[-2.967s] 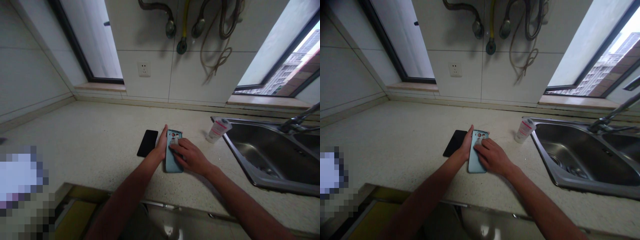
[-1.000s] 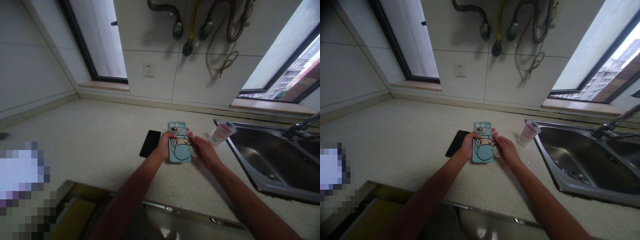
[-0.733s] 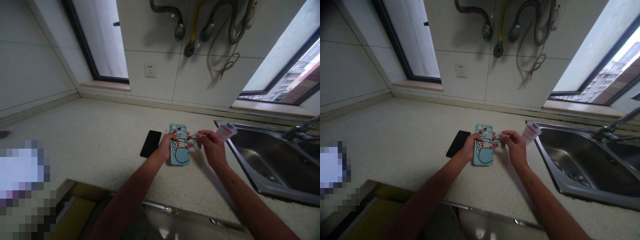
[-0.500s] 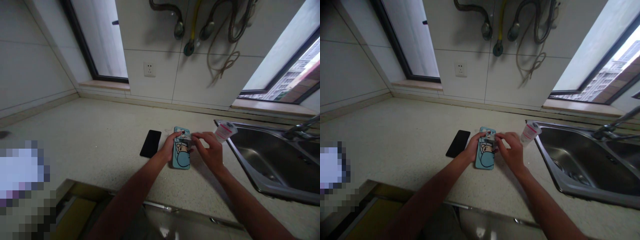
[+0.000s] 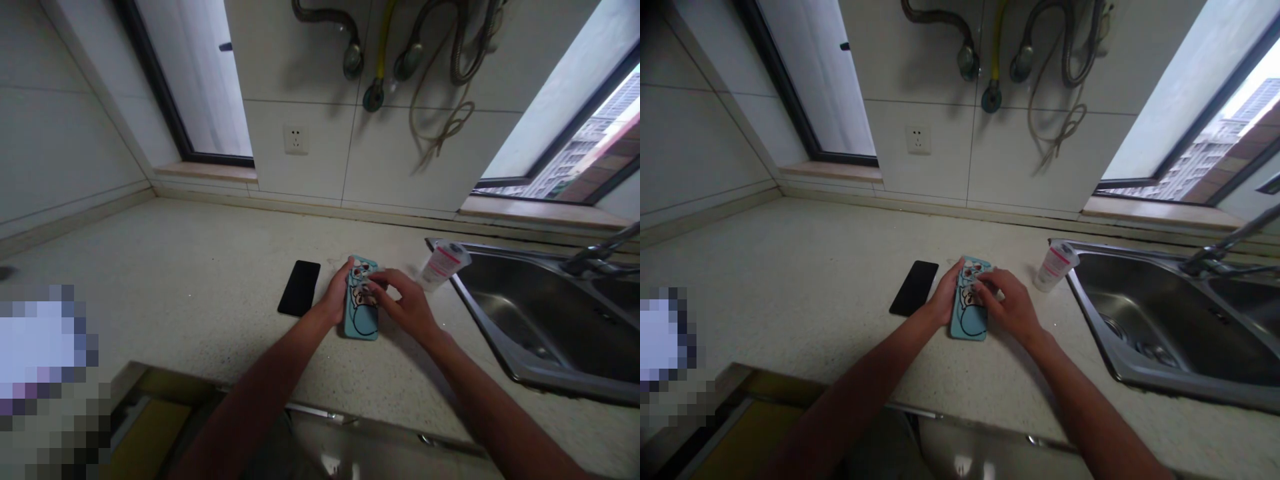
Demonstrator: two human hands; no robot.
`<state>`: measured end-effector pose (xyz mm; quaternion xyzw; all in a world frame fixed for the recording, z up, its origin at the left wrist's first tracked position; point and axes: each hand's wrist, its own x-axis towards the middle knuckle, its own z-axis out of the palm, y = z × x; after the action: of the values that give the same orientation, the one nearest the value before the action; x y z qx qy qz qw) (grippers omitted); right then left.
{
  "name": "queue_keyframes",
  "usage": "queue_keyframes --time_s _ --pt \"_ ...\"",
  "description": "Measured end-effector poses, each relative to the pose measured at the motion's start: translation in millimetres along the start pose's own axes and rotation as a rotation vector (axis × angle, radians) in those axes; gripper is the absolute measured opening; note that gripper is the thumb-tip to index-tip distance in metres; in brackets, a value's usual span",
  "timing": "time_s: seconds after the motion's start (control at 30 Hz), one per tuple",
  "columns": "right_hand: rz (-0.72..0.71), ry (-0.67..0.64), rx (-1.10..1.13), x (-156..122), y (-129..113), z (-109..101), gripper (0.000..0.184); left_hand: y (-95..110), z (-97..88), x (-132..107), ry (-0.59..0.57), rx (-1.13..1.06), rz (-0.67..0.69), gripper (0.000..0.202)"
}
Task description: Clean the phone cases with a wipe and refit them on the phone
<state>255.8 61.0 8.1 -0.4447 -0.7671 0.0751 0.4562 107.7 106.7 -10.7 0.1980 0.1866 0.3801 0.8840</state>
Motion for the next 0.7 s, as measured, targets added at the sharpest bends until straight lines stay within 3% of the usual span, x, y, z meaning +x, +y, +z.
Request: queue_keyframes --time_s 0.17,0.47,0.7 --pt "0.057 -0.046 -0.119 -9.2 14.5 14.3 0.042 -2.4 0.9 -0.9 0.015 0.013 -0.047 0.061" --pt "0.067 -0.139 -0.058 -14.7 15.9 20.1 0.066 -6.0 -1.9 0.9 -0.002 0.121 -0.011 0.073" --pt "-0.181 -0.122 -0.084 -12.2 9.4 16.7 0.058 -12.6 4.8 -6.1 -0.062 0.173 0.017 0.081"
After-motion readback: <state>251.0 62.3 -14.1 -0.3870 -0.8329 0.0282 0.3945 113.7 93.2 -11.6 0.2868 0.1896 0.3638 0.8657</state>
